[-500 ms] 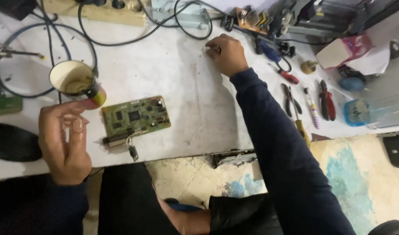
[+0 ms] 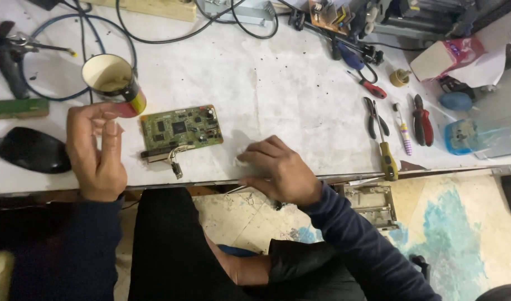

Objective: The person cleans a circuit board using a toothbrush. They wipe the board on both sides, turning it over to reach different areas, and continue brushing until the clip ends.

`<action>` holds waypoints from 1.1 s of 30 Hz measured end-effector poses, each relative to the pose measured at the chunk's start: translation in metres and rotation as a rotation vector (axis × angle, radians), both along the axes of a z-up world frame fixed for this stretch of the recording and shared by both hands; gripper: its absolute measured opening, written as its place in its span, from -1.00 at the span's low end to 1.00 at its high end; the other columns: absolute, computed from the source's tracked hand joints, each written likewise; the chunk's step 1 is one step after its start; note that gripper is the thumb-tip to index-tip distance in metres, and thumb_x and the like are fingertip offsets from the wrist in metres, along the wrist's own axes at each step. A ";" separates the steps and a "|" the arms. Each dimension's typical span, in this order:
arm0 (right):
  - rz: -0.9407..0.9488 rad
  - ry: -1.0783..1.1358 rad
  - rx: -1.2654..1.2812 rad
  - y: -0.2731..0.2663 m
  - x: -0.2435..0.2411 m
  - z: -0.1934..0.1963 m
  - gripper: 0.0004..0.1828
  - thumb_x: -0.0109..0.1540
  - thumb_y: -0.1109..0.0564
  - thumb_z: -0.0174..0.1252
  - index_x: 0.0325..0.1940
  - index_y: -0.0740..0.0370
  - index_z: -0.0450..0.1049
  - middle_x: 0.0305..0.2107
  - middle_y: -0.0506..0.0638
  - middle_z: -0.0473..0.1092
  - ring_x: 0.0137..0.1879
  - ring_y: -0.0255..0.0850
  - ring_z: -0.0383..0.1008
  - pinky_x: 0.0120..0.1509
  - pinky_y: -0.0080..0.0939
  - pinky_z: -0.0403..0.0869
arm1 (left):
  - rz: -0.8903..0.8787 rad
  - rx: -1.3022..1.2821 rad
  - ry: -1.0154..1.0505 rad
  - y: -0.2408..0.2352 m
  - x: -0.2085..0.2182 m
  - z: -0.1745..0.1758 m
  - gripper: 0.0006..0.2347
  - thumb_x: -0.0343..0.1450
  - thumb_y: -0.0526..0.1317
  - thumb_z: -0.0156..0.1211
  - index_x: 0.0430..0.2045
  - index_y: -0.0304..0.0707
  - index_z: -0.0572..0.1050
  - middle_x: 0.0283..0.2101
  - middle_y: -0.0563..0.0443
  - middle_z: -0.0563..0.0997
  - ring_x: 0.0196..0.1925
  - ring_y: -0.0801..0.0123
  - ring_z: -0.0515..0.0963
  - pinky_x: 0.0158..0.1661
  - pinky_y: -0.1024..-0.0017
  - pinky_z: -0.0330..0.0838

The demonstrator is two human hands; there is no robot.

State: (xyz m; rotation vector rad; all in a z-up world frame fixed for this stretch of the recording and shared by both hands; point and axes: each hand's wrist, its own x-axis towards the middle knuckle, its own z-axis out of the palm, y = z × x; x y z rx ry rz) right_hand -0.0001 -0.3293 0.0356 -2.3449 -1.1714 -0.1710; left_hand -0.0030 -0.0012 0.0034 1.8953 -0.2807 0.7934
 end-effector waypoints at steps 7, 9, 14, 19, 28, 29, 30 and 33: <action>-0.001 -0.214 -0.029 -0.017 -0.026 -0.021 -0.78 0.23 0.21 0.35 -0.04 0.26 0.58 -0.16 0.04 0.51 -0.07 -0.11 0.44 -0.10 -0.20 0.55 | 0.007 0.035 -0.013 0.003 0.001 -0.004 -0.69 0.71 -0.16 -0.18 0.01 -0.60 0.37 -0.06 -0.32 0.40 -0.18 0.05 0.45 -0.10 0.18 0.34; -0.048 0.012 0.077 -0.022 -0.033 -0.017 -0.77 0.22 0.25 0.34 -0.05 0.24 0.56 -0.18 0.04 0.51 -0.06 -0.09 0.46 -0.03 -0.15 0.56 | 0.005 0.031 -0.032 0.005 0.003 -0.009 -0.69 0.70 -0.18 -0.17 0.01 -0.62 0.37 -0.08 -0.33 0.39 -0.19 0.04 0.44 -0.11 0.17 0.34; -0.546 0.563 0.183 -0.051 -0.011 0.016 -0.67 0.27 0.20 0.18 0.13 0.25 0.45 -0.23 0.03 0.53 -0.22 -0.21 0.58 -0.09 -0.26 0.64 | -0.008 0.023 -0.027 0.004 0.002 -0.008 -0.68 0.71 -0.17 -0.18 0.00 -0.65 0.37 -0.06 -0.35 0.38 -0.14 0.04 0.44 -0.10 0.17 0.39; -1.120 0.408 0.074 -0.119 0.059 0.002 -0.53 0.35 -0.17 0.13 0.14 0.22 0.50 -0.19 0.02 0.56 -0.11 -0.16 0.57 0.08 -0.04 0.50 | -0.001 0.024 -0.021 0.005 0.000 -0.005 -0.70 0.71 -0.20 -0.19 0.01 -0.62 0.36 0.00 -0.38 0.39 -0.11 -0.02 0.44 -0.12 0.16 0.46; -1.282 0.032 -0.141 -0.154 0.194 -0.051 -0.72 0.19 -0.20 0.30 -0.21 -0.03 0.63 -0.29 0.07 0.58 -0.06 0.15 0.54 -0.03 0.14 0.42 | -0.011 -0.001 0.077 0.003 -0.001 0.002 -0.69 0.65 -0.18 -0.18 -0.03 -0.62 0.37 0.00 -0.38 0.43 -0.16 0.05 0.45 -0.05 0.22 0.34; -1.260 0.002 -0.152 -0.150 0.212 -0.054 -0.74 0.19 -0.17 0.31 -0.20 -0.01 0.64 -0.28 0.08 0.58 -0.10 0.14 0.55 -0.07 0.15 0.44 | -0.014 0.025 0.060 0.003 0.000 0.000 -0.68 0.64 -0.18 -0.19 0.00 -0.63 0.37 0.00 -0.39 0.44 -0.15 0.04 0.45 -0.06 0.21 0.35; -1.237 -0.026 -0.160 -0.145 0.230 -0.058 -0.76 0.20 -0.13 0.32 -0.20 0.01 0.65 -0.28 0.09 0.58 -0.13 0.14 0.56 -0.11 0.15 0.46 | -0.016 0.054 0.044 0.004 0.001 0.000 -0.66 0.64 -0.18 -0.20 0.02 -0.63 0.38 -0.01 -0.40 0.45 -0.14 0.02 0.46 -0.06 0.19 0.36; -1.116 -0.034 -0.106 -0.124 0.270 -0.059 -0.78 0.17 -0.12 0.37 -0.28 0.01 0.67 -0.33 0.06 0.60 -0.15 0.12 0.57 -0.12 0.10 0.46 | -0.015 0.070 0.068 0.005 0.003 0.000 -0.68 0.62 -0.18 -0.17 -0.01 -0.60 0.39 -0.02 -0.35 0.48 -0.15 0.08 0.47 -0.06 0.23 0.36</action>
